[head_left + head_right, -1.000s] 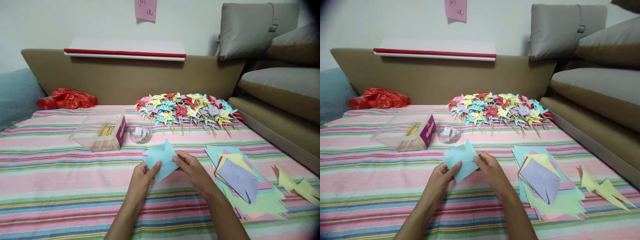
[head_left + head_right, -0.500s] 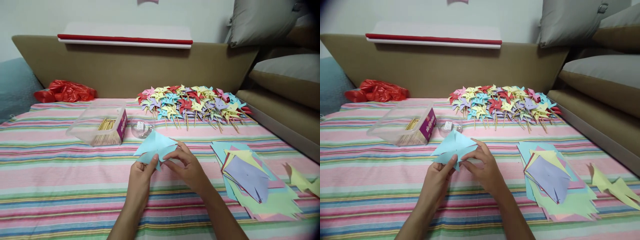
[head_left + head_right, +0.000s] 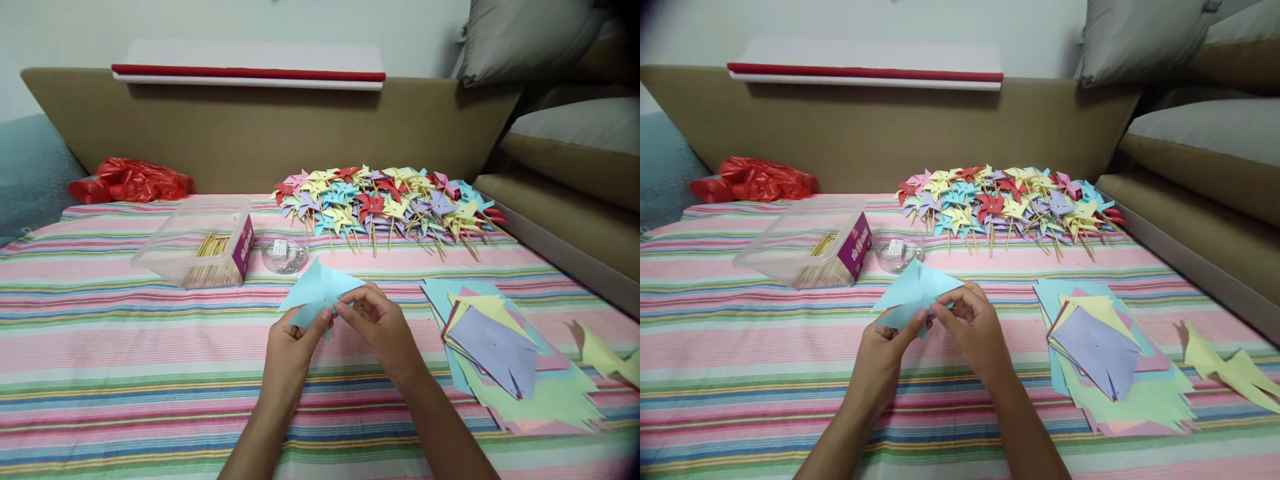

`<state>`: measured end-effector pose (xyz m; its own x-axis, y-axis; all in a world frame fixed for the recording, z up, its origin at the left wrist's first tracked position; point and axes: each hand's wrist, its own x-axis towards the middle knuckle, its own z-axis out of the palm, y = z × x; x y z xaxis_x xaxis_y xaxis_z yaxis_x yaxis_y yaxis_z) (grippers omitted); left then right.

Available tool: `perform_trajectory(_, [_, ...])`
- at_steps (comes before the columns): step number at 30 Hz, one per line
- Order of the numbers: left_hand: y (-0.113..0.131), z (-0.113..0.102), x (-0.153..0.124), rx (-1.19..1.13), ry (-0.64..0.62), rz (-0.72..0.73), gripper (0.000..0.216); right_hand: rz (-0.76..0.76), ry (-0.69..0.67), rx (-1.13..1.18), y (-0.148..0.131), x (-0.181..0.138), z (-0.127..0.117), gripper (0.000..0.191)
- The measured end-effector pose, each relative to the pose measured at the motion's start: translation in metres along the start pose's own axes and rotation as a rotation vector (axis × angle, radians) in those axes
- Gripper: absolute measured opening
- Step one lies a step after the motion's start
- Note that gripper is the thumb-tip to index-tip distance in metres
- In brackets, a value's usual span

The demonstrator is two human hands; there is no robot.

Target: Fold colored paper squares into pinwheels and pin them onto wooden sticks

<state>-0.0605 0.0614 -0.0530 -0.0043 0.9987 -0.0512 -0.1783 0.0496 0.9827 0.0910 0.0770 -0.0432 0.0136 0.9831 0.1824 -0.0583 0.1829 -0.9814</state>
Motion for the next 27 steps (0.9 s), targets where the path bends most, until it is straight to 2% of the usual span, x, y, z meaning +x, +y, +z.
perform_trajectory(10, [-0.0001, 0.0015, 0.0008, -0.007, 0.035, 0.007, 0.026, 0.033, -0.028, 0.071, -0.0022, -0.0019, 0.0026, 0.014])
perform_trajectory(15, [0.0001, 0.0032, 0.0008, -0.085, 0.05, -0.012, 0.027, 0.109, -0.051, 0.097, -0.0018, -0.0038, 0.0006, 0.019])
perform_trajectory(21, [0.0022, 0.0057, -0.0005, -0.1, 0.032, 0.0, 0.025, 0.133, 0.016, 0.03, -0.0038, -0.0053, 0.0041, 0.023])
perform_trajectory(27, [0.0033, 0.0061, -0.0026, -0.061, 0.072, 0.023, 0.025, 0.143, 0.049, -0.003, -0.0048, -0.0054, 0.0092, 0.027])
